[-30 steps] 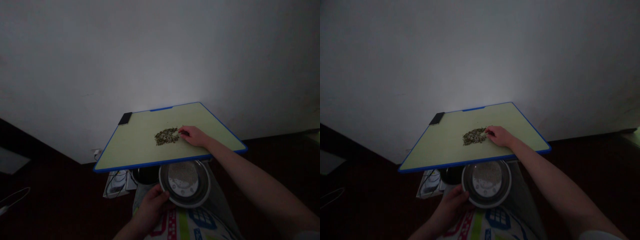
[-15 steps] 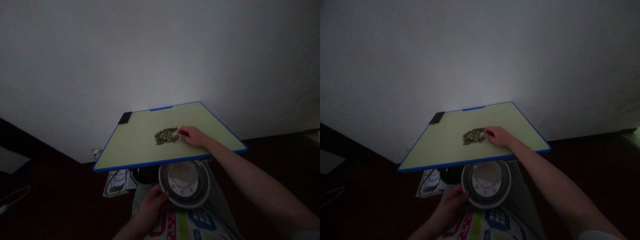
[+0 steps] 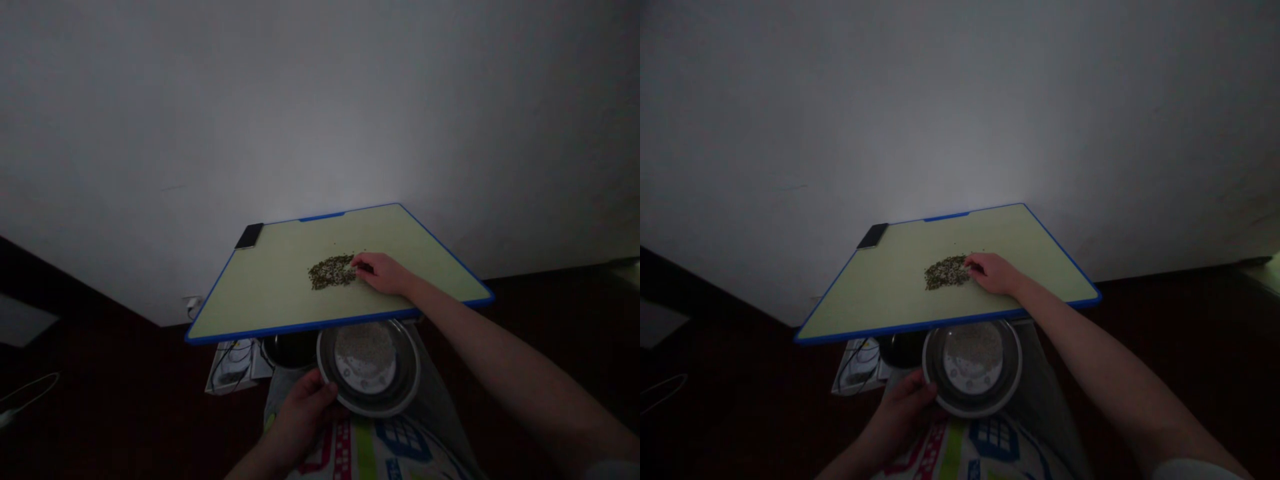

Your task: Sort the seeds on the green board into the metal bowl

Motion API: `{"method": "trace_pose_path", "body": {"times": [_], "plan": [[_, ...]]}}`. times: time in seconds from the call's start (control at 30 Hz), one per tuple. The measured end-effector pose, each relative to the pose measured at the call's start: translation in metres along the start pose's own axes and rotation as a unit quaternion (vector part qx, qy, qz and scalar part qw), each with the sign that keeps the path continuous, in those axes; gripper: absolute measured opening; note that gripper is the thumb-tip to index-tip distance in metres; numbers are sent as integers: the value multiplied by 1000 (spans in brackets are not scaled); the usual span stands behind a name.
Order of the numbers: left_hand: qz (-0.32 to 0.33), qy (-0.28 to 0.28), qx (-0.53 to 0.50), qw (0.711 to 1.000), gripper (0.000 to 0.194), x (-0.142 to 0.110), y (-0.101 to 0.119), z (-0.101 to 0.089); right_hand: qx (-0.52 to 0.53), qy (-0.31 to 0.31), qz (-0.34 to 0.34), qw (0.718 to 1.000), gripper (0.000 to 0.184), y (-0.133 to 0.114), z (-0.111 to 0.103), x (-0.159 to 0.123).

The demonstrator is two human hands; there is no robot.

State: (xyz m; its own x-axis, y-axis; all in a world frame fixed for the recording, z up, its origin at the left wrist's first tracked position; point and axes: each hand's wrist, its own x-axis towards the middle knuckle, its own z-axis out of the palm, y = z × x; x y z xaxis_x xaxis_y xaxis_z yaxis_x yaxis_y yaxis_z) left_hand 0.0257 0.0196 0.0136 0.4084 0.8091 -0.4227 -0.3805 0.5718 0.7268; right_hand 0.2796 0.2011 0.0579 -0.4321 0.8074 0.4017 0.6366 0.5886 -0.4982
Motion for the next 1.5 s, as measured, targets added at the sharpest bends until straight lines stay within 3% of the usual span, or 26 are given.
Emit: {"method": "trace_pose_path", "body": {"times": [0.77,1.07,1.5], "plan": [[6,-7,-8,1000,27,1,-2,3,-7,28,19,999,16,5,-4,-4],[6,-7,-8,1000,27,1,-4,-3,-6,20,9,1000,17,5,-2,-3],[1,-23,-20,1000,25,0,1,4,-12,10,4,1000,18,-2,-1,-2]]}}
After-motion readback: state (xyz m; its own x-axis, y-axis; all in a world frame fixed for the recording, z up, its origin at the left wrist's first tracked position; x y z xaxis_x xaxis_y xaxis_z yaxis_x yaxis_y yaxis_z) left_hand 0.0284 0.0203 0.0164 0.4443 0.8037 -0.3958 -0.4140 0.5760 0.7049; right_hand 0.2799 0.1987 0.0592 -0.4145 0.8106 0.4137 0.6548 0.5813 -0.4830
